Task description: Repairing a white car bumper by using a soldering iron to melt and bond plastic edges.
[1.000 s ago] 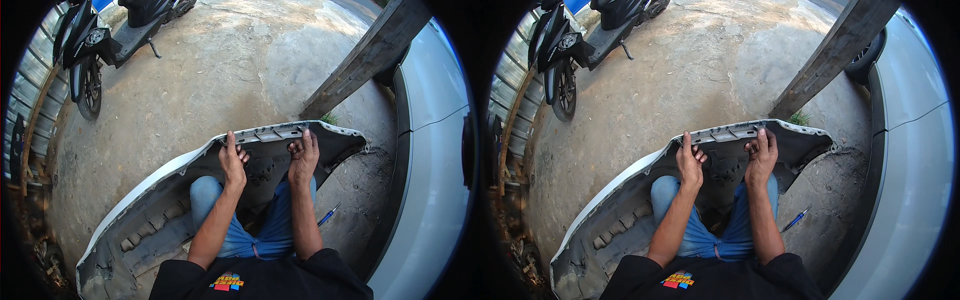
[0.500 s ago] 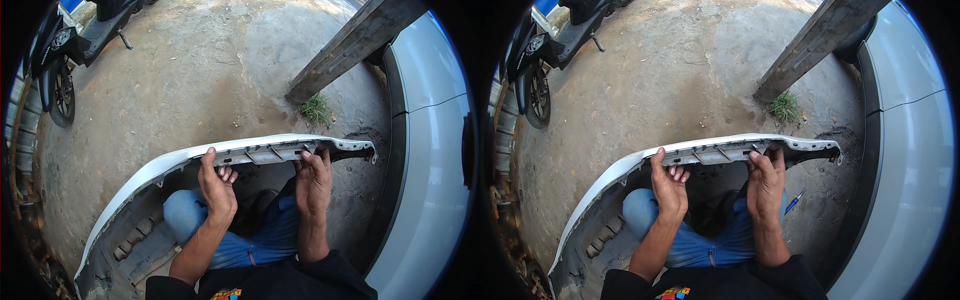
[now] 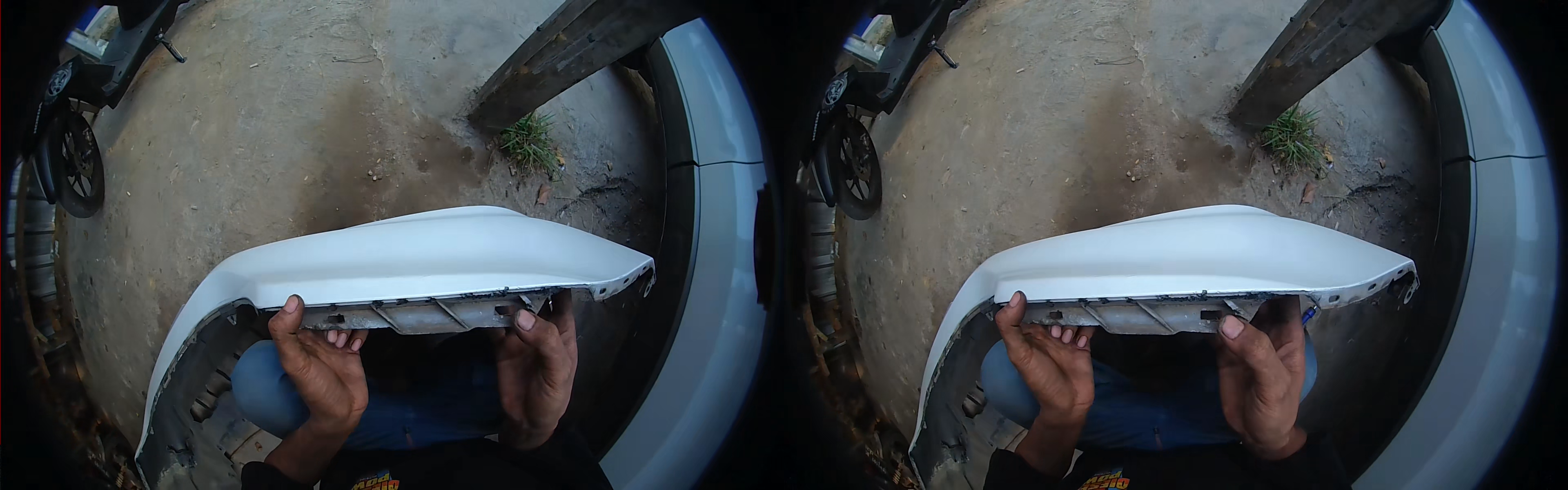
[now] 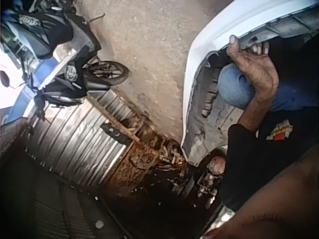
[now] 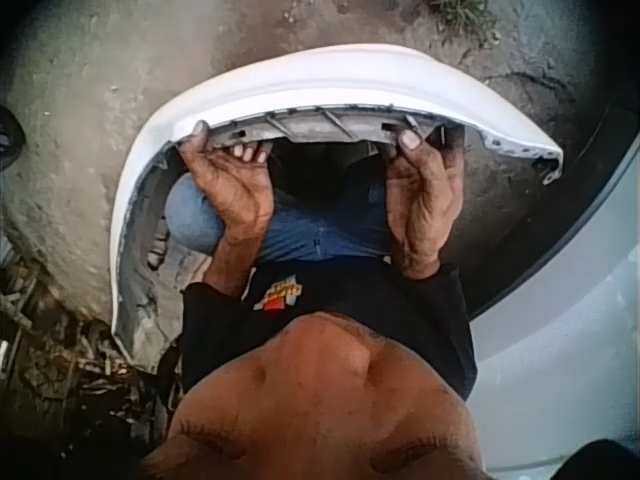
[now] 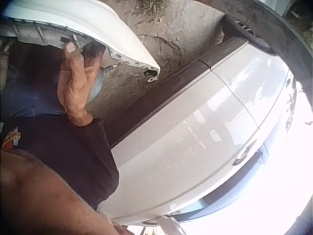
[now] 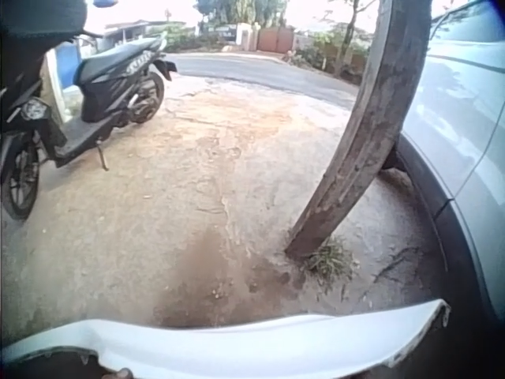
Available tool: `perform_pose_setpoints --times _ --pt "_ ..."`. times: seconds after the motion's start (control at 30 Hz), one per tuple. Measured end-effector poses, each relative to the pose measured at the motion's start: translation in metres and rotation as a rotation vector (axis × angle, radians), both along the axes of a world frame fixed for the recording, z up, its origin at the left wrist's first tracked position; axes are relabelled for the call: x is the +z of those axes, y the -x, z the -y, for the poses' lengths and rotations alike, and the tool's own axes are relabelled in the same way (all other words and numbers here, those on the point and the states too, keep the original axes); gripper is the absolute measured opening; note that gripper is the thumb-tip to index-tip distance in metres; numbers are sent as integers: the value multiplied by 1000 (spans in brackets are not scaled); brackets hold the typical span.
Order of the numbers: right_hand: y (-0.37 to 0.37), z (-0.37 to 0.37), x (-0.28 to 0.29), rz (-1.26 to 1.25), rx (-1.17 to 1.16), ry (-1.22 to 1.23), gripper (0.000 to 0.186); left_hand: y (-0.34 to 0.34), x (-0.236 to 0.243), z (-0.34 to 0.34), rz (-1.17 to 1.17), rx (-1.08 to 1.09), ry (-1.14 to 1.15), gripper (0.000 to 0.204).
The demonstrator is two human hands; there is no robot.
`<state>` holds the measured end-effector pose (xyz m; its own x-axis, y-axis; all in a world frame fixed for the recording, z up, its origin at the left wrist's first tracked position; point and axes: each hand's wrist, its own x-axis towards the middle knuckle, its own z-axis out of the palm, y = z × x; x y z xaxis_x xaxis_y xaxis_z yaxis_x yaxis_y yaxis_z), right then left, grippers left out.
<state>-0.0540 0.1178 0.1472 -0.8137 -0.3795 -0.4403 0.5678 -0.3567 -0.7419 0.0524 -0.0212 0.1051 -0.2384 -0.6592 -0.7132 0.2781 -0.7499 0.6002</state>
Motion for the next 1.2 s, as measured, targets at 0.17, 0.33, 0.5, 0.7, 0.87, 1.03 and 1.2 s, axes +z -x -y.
perform_pose_setpoints --times 0.17,0.33,0.5,0.7,0.87,1.03,1.2 --pt "7 7 -11 -47 27 1 63 10 -2 5 8 69 25 37" --pt "16 21 -30 -144 46 58 53 20 -21 17 -83 54 136 36" --pt "27 39 -43 -158 68 101 44 28 -38 32 -74 47 210 37" --pt "30 65 -57 -244 2 162 31 25 -56 41 -239 -19 274 29" --pt "25 78 -61 -257 51 107 37 23 -56 46 -241 -125 326 28" --pt "12 91 -69 -243 126 9 33 19 -57 46 -313 -113 299 28" --pt "11 97 -75 -260 130 -5 32 20 -60 47 -333 -114 258 27"
